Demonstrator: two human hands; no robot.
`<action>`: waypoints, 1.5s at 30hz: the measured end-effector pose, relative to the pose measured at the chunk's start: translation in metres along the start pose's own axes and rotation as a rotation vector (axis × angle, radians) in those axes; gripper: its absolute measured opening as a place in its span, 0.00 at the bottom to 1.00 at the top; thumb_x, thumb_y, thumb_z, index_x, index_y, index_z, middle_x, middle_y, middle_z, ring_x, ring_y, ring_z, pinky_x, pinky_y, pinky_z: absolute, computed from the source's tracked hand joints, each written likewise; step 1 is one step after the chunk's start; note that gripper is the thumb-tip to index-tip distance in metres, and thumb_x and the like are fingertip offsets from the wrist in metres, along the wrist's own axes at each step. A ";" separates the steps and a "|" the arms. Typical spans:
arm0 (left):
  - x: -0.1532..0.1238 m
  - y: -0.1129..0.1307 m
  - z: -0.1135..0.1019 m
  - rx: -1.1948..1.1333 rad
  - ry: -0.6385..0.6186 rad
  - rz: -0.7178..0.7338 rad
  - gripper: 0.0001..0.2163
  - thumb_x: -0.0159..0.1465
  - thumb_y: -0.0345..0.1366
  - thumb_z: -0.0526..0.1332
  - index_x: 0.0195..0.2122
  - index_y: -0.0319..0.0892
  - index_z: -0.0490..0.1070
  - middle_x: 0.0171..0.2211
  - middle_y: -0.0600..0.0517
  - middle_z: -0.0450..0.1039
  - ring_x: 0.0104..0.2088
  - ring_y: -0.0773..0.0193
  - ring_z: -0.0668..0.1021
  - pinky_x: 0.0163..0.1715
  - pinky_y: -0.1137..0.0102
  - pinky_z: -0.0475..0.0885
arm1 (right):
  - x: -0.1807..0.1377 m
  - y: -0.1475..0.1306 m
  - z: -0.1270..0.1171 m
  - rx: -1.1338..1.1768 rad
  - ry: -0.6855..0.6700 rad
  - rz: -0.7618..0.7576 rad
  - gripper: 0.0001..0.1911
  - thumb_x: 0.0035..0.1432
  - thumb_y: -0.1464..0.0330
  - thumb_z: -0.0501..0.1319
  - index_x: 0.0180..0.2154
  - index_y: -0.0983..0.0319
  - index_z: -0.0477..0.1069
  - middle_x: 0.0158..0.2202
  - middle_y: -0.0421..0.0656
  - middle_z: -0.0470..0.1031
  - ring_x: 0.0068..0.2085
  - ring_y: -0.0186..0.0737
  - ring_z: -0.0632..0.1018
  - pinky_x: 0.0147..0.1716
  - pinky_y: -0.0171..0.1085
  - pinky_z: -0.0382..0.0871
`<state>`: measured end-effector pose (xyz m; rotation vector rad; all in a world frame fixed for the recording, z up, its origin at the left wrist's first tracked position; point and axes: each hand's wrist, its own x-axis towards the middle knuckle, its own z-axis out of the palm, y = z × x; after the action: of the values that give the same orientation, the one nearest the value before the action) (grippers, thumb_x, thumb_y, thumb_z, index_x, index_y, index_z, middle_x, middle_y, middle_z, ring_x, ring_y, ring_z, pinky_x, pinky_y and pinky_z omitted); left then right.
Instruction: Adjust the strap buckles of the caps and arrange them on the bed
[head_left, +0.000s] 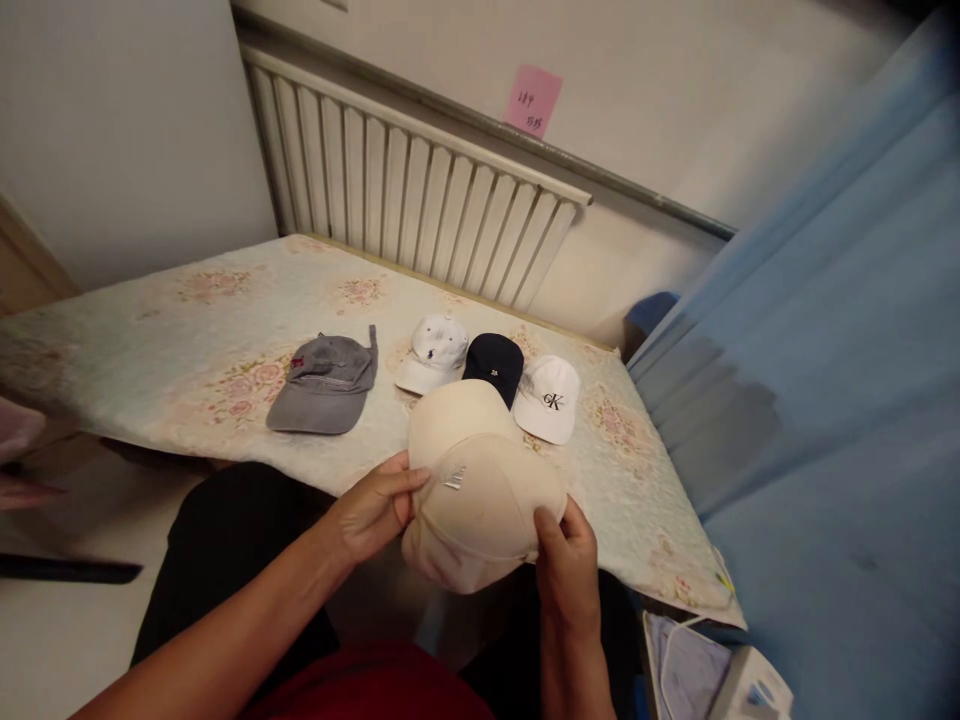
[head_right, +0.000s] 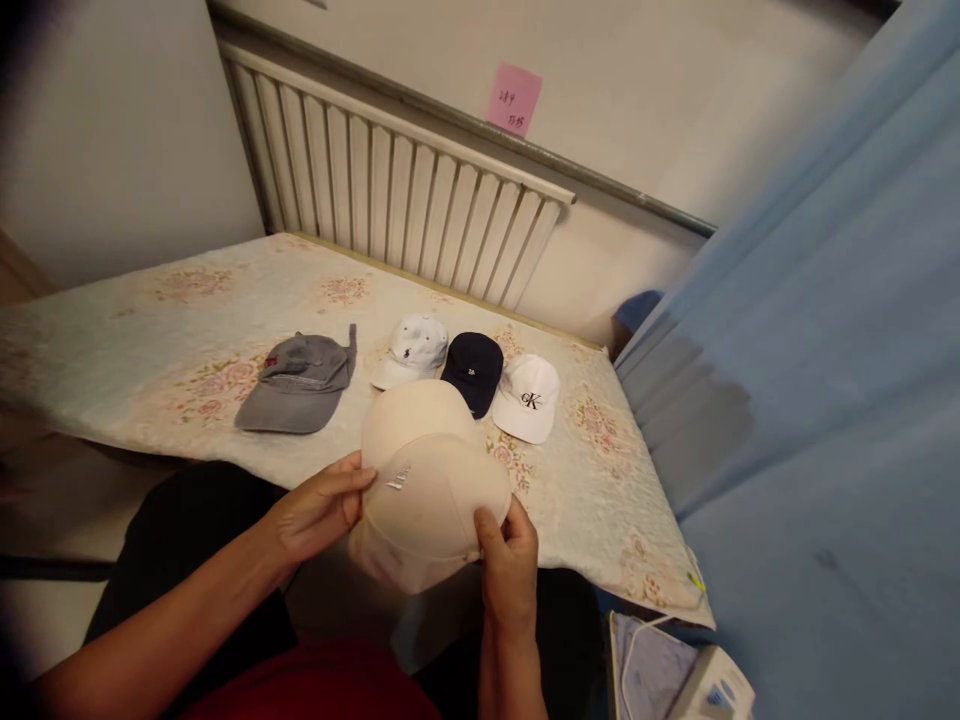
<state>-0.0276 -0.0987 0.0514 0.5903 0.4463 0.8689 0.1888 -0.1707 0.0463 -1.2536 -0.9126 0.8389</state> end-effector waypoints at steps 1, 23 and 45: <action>-0.001 0.000 -0.003 -0.043 -0.031 -0.007 0.24 0.56 0.28 0.65 0.55 0.36 0.66 0.43 0.40 0.78 0.41 0.54 0.80 0.43 0.63 0.73 | 0.001 0.003 0.000 0.060 -0.008 0.017 0.19 0.50 0.60 0.65 0.44 0.61 0.75 0.41 0.44 0.79 0.41 0.43 0.76 0.42 0.40 0.69; -0.011 -0.018 0.010 0.045 -0.026 -0.017 0.25 0.57 0.28 0.64 0.57 0.38 0.66 0.45 0.41 0.78 0.45 0.52 0.78 0.45 0.62 0.73 | -0.028 -0.015 0.042 -0.795 -0.036 -0.696 0.17 0.60 0.75 0.55 0.50 0.59 0.69 0.34 0.44 0.68 0.37 0.41 0.68 0.38 0.44 0.64; -0.016 -0.018 0.019 0.092 0.040 0.077 0.22 0.57 0.29 0.64 0.55 0.39 0.69 0.43 0.43 0.79 0.44 0.54 0.79 0.45 0.64 0.72 | -0.025 -0.004 0.048 -0.825 -0.048 -0.813 0.21 0.58 0.78 0.55 0.51 0.56 0.69 0.36 0.45 0.66 0.40 0.42 0.68 0.41 0.46 0.66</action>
<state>-0.0156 -0.1262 0.0560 0.6789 0.5040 0.9390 0.1353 -0.1740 0.0510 -1.3481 -1.7371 -0.1992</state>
